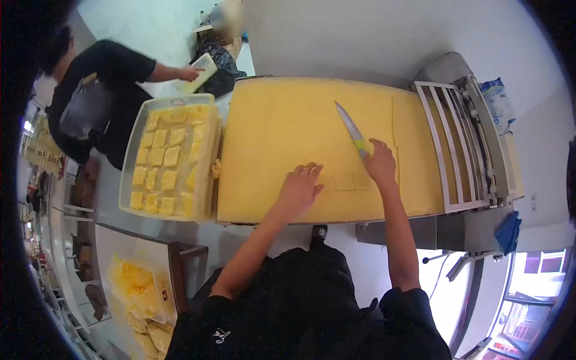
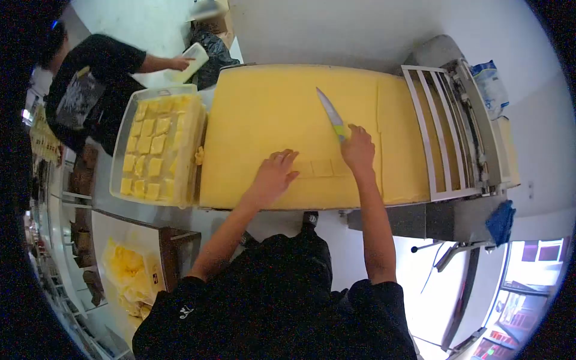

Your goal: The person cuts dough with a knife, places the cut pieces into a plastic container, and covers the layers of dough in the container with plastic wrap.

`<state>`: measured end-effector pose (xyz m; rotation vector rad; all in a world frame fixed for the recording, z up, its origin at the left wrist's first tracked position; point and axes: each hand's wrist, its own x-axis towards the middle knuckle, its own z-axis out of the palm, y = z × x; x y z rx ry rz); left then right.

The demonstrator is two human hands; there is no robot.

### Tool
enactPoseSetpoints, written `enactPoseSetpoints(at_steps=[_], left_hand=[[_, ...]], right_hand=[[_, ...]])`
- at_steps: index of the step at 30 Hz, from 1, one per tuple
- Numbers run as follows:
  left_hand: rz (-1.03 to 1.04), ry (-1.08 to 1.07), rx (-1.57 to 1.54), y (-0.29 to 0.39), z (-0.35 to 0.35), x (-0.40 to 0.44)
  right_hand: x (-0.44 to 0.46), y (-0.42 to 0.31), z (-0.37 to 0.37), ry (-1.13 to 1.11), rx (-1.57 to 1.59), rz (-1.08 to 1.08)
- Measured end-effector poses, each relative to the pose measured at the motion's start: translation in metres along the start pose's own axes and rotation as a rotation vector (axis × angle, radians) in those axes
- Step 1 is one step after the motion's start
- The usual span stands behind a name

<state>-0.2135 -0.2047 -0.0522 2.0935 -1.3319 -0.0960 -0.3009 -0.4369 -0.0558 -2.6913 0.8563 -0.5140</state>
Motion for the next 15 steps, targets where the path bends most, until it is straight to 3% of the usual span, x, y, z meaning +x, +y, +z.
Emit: enactPoseSetpoints(at_steps=[2,7,11,14,15], left_hand=[[-0.034,0.035,0.224,0.011,0.026,0.013],[-0.305,-0.210,0.152,0.020,0.037,0.030],[-0.198,-0.086,-0.009,0.008,0.027,0.013],[-0.620,-0.326,-0.311,0.026,-0.019,0.015],[-0.634,-0.312,-0.308,0.022,-0.032,0.008]], right_hand=[[0.019,-0.005,0.008,0.024,-0.114,0.052],[0.045,0.001,0.027,-0.189,-0.003,0.059],[0.039,-0.010,0.026,-0.181,-0.058,-0.005],[0.036,0.006,0.040,-0.046,0.121,0.019],[0.030,0.015,0.036,-0.101,0.137,0.002]])
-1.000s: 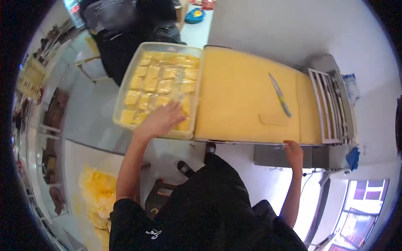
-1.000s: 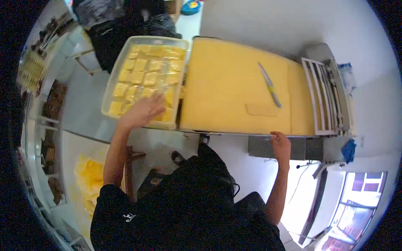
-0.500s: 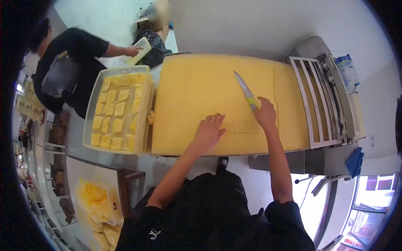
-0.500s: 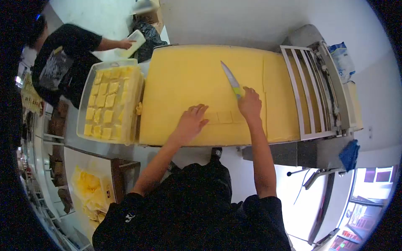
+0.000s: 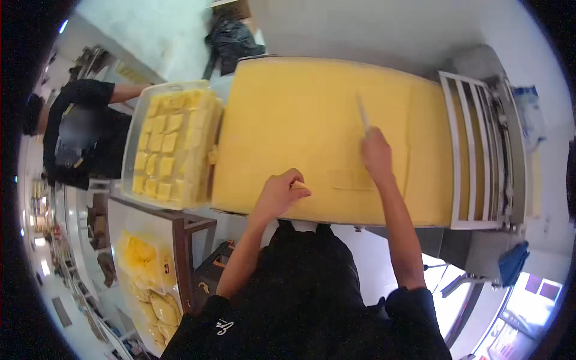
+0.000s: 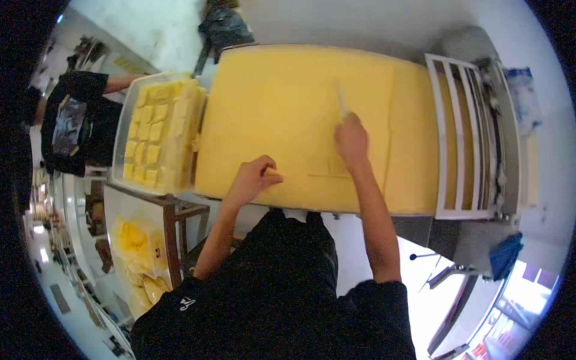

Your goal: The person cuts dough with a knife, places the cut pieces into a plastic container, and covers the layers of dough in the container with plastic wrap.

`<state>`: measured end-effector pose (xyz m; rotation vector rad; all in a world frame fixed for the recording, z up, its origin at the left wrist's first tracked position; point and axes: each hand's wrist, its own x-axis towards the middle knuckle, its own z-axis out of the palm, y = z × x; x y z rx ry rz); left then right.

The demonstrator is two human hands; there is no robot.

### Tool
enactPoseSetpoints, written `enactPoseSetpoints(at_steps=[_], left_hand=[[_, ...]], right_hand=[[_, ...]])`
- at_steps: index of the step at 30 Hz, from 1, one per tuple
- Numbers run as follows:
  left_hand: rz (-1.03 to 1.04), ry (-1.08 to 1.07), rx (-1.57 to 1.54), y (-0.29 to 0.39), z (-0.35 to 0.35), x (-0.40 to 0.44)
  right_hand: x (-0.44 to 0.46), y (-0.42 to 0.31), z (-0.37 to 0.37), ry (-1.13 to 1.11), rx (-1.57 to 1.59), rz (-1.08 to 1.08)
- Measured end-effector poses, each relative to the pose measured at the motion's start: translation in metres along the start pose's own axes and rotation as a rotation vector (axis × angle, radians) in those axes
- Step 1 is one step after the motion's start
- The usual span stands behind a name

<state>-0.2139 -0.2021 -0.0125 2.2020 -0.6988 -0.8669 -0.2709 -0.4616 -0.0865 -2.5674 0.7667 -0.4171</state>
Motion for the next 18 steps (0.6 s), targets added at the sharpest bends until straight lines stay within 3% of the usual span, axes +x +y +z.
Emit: enactPoseSetpoints(at_steps=[1,2,3,4,6,8,10,12,18], left_hand=[[-0.017,0.055,-0.078,-0.010,-0.018,-0.012],[-0.041,0.120,-0.156,-0.023,-0.038,-0.027],[-0.045,0.192,-0.230,-0.039,-0.063,-0.044],[-0.041,0.263,-0.303,-0.056,-0.092,-0.058],[0.001,0.509,-0.461,-0.087,-0.145,-0.084],[-0.059,0.594,-0.464,-0.118,-0.192,-0.095],[-0.122,0.666,-0.464,-0.147,-0.217,-0.107],[-0.263,0.449,-0.014,-0.169,-0.223,-0.100],[-0.101,0.251,0.091,-0.187,-0.203,-0.095]], right_hand=[[-0.009,0.007,-0.005,-0.061,0.028,-0.031],[-0.018,-0.006,-0.023,-0.183,0.145,0.195],[-0.033,-0.003,-0.029,-0.187,0.139,0.149],[-0.050,0.014,-0.023,-0.088,0.242,-0.070],[-0.083,0.017,-0.026,-0.138,0.265,0.073],[-0.099,0.008,-0.034,-0.342,0.405,0.385],[-0.113,0.000,-0.034,-0.297,0.644,0.402],[-0.115,-0.012,-0.038,-0.314,0.642,0.397],[-0.120,-0.038,-0.045,-0.310,0.659,0.534]])
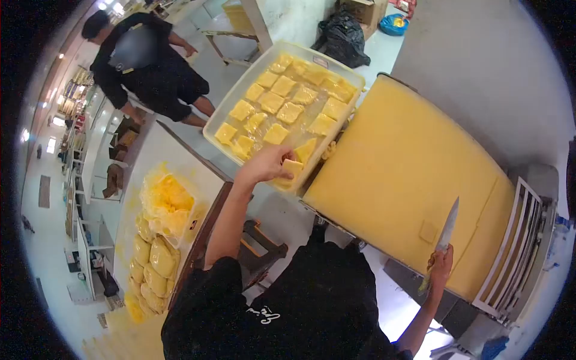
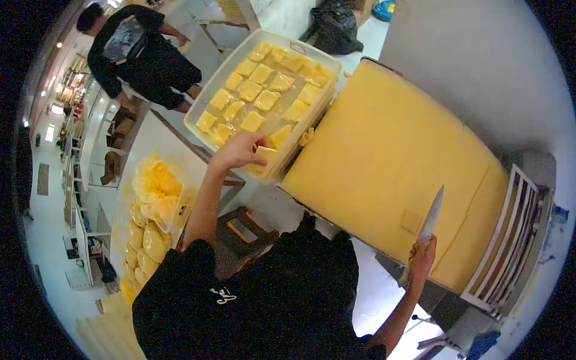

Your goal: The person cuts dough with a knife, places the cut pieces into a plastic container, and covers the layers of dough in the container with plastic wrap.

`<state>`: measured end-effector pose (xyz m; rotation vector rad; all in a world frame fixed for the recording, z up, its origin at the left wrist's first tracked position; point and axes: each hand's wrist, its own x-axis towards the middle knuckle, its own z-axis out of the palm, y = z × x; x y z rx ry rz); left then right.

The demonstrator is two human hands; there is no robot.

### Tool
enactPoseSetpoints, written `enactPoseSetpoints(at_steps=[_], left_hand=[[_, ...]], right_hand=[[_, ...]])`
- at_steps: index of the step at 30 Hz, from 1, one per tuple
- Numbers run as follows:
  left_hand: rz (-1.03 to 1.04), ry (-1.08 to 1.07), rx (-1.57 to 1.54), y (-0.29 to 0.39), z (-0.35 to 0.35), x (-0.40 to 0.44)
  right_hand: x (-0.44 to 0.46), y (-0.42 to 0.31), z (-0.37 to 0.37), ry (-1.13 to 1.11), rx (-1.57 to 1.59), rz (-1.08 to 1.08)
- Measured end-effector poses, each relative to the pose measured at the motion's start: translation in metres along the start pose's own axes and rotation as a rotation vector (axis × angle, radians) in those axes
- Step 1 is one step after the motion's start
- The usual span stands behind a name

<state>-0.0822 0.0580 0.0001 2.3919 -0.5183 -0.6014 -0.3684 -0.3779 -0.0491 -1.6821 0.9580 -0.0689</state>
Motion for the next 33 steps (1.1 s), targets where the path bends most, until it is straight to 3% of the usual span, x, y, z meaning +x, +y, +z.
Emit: enactPoseSetpoints(at_steps=[2,4,6,7,8,9,10,11,12,16,19,20,24,27,28,30,32,33], left_hand=[[0.041,-0.054,0.054,0.006,0.006,-0.002],[0.041,0.222,0.451,0.015,0.009,-0.009],[0.036,0.330,0.561,0.051,0.008,-0.014],[0.093,0.307,0.542,0.080,0.016,-0.009],[0.168,0.441,0.428,0.113,0.029,-0.004],[0.228,0.569,0.301,0.141,0.047,0.001],[0.440,0.439,0.155,0.150,0.081,0.019],[0.641,0.310,0.016,0.153,0.123,0.038],[0.621,0.152,0.022,0.174,0.169,0.050],[0.831,0.168,0.063,0.234,0.272,0.066],[0.562,-0.093,0.251,0.242,0.289,0.070],[0.565,-0.105,0.261,0.239,0.293,0.070],[0.613,-0.096,-0.004,0.235,0.295,0.072],[0.375,-0.280,-0.043,0.234,0.271,0.058],[0.338,-0.240,-0.031,0.224,0.250,0.054],[0.367,0.001,-0.445,0.201,0.197,0.045],[0.097,0.111,-0.380,0.169,0.113,0.042],[0.094,0.321,-0.376,0.151,0.078,0.039]], right_hand=[[-0.015,0.000,0.001,0.024,0.025,-0.043],[-0.030,0.006,-0.003,0.073,0.035,-0.049],[-0.033,0.028,-0.007,0.316,0.128,0.024],[-0.031,0.039,-0.014,0.329,0.035,0.042],[-0.028,0.053,-0.021,0.341,-0.060,0.067],[-0.026,0.076,-0.026,0.380,-0.408,-0.164],[-0.023,0.088,-0.031,0.391,-0.764,-0.388],[-0.029,0.059,-0.024,0.378,-0.687,-0.192],[-0.034,0.030,-0.013,0.356,-0.596,-0.006],[-0.035,0.022,-0.005,0.327,-0.607,-0.098],[-0.047,-0.001,-0.001,0.201,-0.679,-0.119],[-0.046,0.004,0.004,0.201,-0.668,-0.108],[-0.030,0.025,0.013,0.070,-0.828,-0.148],[-0.005,0.017,0.018,0.083,-0.828,-0.234],[0.004,0.021,0.017,0.069,-0.794,-0.217],[0.011,0.019,0.013,0.053,-0.728,-0.212],[0.006,0.019,0.008,0.019,-0.697,-0.243],[0.008,0.024,0.006,0.058,-0.669,-0.265]])
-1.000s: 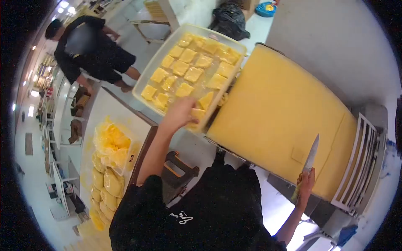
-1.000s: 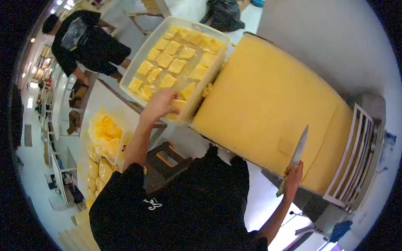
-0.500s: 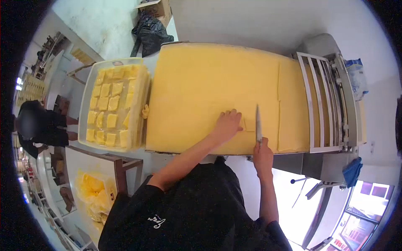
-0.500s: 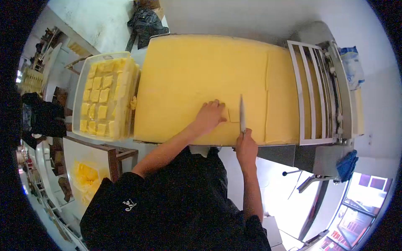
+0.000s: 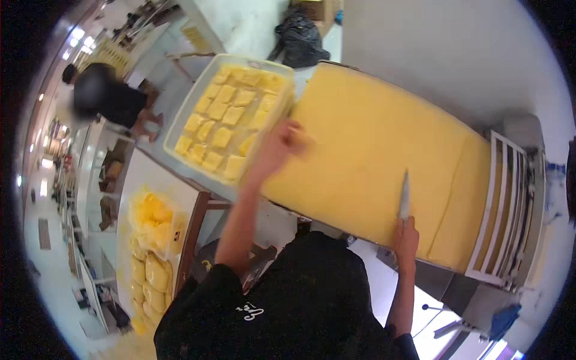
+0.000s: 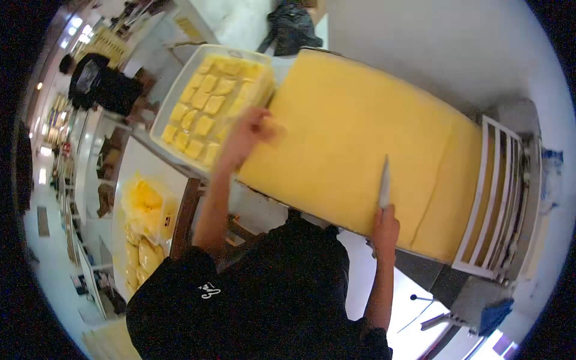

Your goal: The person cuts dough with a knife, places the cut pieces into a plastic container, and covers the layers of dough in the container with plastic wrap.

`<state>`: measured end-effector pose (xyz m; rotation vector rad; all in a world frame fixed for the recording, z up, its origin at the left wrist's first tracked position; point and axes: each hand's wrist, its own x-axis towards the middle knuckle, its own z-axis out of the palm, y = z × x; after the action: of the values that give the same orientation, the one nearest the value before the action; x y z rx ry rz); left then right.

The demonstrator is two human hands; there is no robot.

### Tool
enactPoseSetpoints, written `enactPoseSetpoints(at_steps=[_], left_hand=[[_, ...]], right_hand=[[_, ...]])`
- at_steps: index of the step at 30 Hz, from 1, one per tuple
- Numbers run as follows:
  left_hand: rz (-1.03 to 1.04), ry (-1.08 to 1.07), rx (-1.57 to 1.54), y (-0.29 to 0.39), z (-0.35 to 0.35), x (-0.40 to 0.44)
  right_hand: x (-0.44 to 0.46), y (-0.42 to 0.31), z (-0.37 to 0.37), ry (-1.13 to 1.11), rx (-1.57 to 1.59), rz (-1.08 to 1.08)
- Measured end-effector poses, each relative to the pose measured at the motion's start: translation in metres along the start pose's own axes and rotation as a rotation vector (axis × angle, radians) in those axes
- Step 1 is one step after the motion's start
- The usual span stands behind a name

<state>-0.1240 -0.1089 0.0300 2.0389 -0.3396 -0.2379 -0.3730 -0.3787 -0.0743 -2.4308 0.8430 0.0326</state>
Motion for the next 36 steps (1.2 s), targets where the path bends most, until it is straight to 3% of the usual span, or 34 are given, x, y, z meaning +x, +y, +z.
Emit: enactPoseSetpoints(at_steps=[1,4,7,12,15,16,17,18,19,22,24,27,31,33,35,36], left_hand=[[0.036,0.061,-0.099,-0.030,-0.039,0.018],[-0.128,0.204,0.003,-0.080,-0.108,0.038],[0.036,-0.066,0.584,-0.120,-0.118,0.044],[-0.021,0.037,0.701,-0.075,-0.074,0.016],[0.286,0.477,0.729,-0.023,0.000,0.017],[0.226,0.268,0.594,-0.010,0.041,0.014],[0.564,0.170,0.179,-0.027,0.094,0.019],[0.521,-0.033,0.153,-0.017,0.144,0.006],[0.629,-0.201,0.006,-0.022,0.199,-0.004],[0.770,-0.357,0.372,0.022,0.258,-0.048],[0.711,-0.449,0.419,0.026,0.274,-0.049],[0.531,-0.576,0.550,0.006,0.272,-0.042],[0.699,-0.516,0.230,-0.018,0.243,-0.030],[0.272,-0.568,-0.115,-0.008,0.183,-0.008],[0.131,-0.322,-0.317,-0.016,0.102,0.023],[0.165,-0.199,-0.378,-0.040,0.062,0.049]], right_hand=[[0.001,0.005,0.002,0.050,0.026,-0.005],[0.006,0.012,0.007,0.084,0.084,-0.093],[0.010,0.007,0.004,0.076,0.182,-0.084],[0.004,0.017,0.006,0.051,0.555,0.059],[0.004,0.033,0.020,0.152,0.818,0.169],[0.001,0.034,0.020,0.203,0.960,0.246],[-0.003,0.030,0.017,0.235,0.944,0.274],[-0.003,0.023,0.015,0.291,1.040,0.286],[-0.004,0.020,0.013,0.346,1.139,0.288],[-0.002,0.029,0.015,0.454,1.173,0.258],[-0.002,0.032,0.018,0.490,1.204,0.244],[0.000,0.035,0.024,0.504,1.120,0.263],[0.000,0.032,0.024,0.439,1.163,0.238],[0.003,0.027,0.017,0.392,1.107,0.254],[0.007,0.025,0.017,0.374,1.107,0.218],[0.007,0.025,0.018,0.361,1.100,0.209]])
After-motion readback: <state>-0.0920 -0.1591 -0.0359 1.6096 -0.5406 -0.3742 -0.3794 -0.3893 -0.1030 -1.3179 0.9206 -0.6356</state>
